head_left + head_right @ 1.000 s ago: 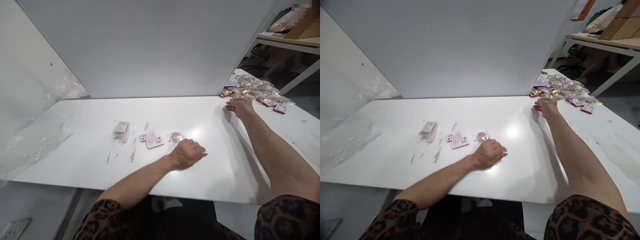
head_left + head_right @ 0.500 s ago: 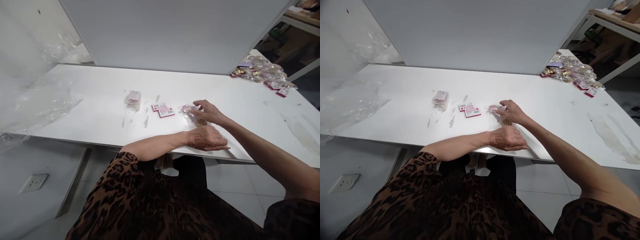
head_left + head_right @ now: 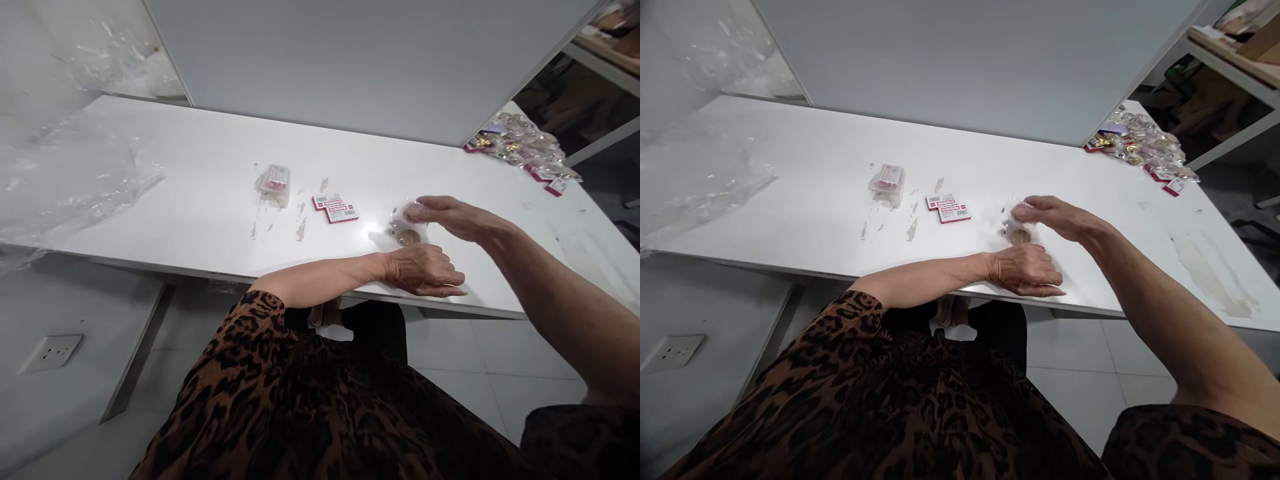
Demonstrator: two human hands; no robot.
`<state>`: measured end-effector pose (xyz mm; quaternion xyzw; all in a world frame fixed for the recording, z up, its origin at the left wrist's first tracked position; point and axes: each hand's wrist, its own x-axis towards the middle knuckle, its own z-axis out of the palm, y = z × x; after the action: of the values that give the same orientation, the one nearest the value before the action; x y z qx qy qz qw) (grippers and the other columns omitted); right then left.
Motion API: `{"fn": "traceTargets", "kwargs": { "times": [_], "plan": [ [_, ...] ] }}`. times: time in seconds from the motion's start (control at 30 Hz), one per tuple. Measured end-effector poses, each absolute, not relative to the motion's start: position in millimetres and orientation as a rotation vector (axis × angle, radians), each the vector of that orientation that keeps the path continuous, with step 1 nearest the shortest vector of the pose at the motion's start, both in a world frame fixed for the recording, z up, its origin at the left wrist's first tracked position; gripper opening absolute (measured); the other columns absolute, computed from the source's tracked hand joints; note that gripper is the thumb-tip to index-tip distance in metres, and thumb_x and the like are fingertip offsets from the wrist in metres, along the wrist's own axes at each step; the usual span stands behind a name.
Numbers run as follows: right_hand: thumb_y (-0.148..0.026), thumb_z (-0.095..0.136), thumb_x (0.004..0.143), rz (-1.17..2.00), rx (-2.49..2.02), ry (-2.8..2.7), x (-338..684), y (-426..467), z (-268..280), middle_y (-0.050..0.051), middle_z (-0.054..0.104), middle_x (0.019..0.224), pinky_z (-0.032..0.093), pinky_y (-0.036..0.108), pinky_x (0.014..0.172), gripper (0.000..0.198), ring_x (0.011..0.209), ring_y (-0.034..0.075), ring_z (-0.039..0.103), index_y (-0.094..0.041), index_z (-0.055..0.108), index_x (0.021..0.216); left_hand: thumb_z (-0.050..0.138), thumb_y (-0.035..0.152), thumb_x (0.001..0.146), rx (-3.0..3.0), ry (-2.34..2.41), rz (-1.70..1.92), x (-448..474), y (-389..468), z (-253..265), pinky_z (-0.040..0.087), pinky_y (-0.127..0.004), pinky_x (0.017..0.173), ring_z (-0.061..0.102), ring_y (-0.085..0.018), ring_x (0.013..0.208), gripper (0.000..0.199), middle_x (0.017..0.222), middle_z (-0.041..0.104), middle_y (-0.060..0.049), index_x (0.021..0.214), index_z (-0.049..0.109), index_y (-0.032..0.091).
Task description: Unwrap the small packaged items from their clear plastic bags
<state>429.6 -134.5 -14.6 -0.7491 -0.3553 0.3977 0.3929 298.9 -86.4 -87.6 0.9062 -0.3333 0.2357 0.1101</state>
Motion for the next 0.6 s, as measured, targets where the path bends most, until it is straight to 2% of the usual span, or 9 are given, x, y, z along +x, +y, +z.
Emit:
{"fn": "traceTargets", "kwargs": {
  "times": [0.07,0.13,0.3,0.4,0.5,0.6],
  "plan": [
    [-0.03,0.096,0.074,1.047,-1.971,-0.95,426.5,-150.9,-14.2,0.005,0.072,0.096,0.055,0.035,0.085,0.026,0.096,0.023,0.065,-0.021,0.074,0.084,0.031,0.043,0.114,2.647,-1.013,0.683,298.1,-87.9,-86.8,0.049,-0.038,0.084,0.07,-0.021,0.084,0.052,0.079,0.072,-0.008,0.092,0.073,0.019],
    [-0.027,0.094,0.074,0.963,-2.074,-1.036,421.5,-160.7,-19.6,0.004,0.073,0.099,0.056,0.035,0.086,0.022,0.099,0.024,0.066,-0.023,0.076,0.085,0.033,0.043,0.114,2.64,-1.037,0.648,297.9,-88.5,-87.0,0.048,-0.037,0.081,0.07,-0.021,0.083,0.052,0.079,0.072,-0.008,0.09,0.072,0.019],
    [-0.021,0.089,0.074,0.888,-2.094,-1.042,407.5,-164.9,-35.6,0.001,0.068,0.079,0.053,0.031,0.075,0.018,0.078,0.018,0.062,-0.022,0.071,0.075,0.037,0.043,0.112,2.61,-1.036,0.611,299.7,-87.4,-92.3,0.048,-0.034,0.076,0.069,-0.019,0.082,0.048,0.078,0.072,-0.007,0.086,0.07,0.02],
    [-0.017,0.088,0.07,0.89,-1.98,-0.922,404.1,-167.5,-37.3,-0.001,0.067,0.078,0.051,0.031,0.074,0.025,0.076,0.017,0.062,-0.023,0.074,0.09,0.04,0.045,0.111,2.539,-1.022,0.654,301.3,-86.0,-95.8,0.047,-0.034,0.071,0.067,-0.019,0.076,0.046,0.074,0.069,-0.005,0.083,0.068,0.021],
    [-0.016,0.089,0.067,0.658,-1.985,-0.91,410.1,-175.9,-36.3,-0.002,0.064,0.083,0.052,0.033,0.076,0.044,0.076,0.017,0.06,-0.026,0.074,0.107,0.039,0.047,0.11,2.492,-0.986,0.651,301.8,-84.0,-96.7,0.047,-0.034,0.069,0.063,-0.019,0.071,0.048,0.07,0.066,-0.005,0.081,0.066,0.022],
    [-0.019,0.087,0.069,0.303,-2.064,-1.006,421.6,-187.2,-36.6,0.002,0.063,0.098,0.053,0.036,0.087,0.043,0.084,0.018,0.061,-0.027,0.073,0.109,0.041,0.047,0.109,2.446,-0.917,0.647,300.9,-81.4,-95.7,0.048,-0.035,0.069,0.06,-0.018,0.067,0.045,0.069,0.064,-0.005,0.079,0.065,0.022]
  ]
}}
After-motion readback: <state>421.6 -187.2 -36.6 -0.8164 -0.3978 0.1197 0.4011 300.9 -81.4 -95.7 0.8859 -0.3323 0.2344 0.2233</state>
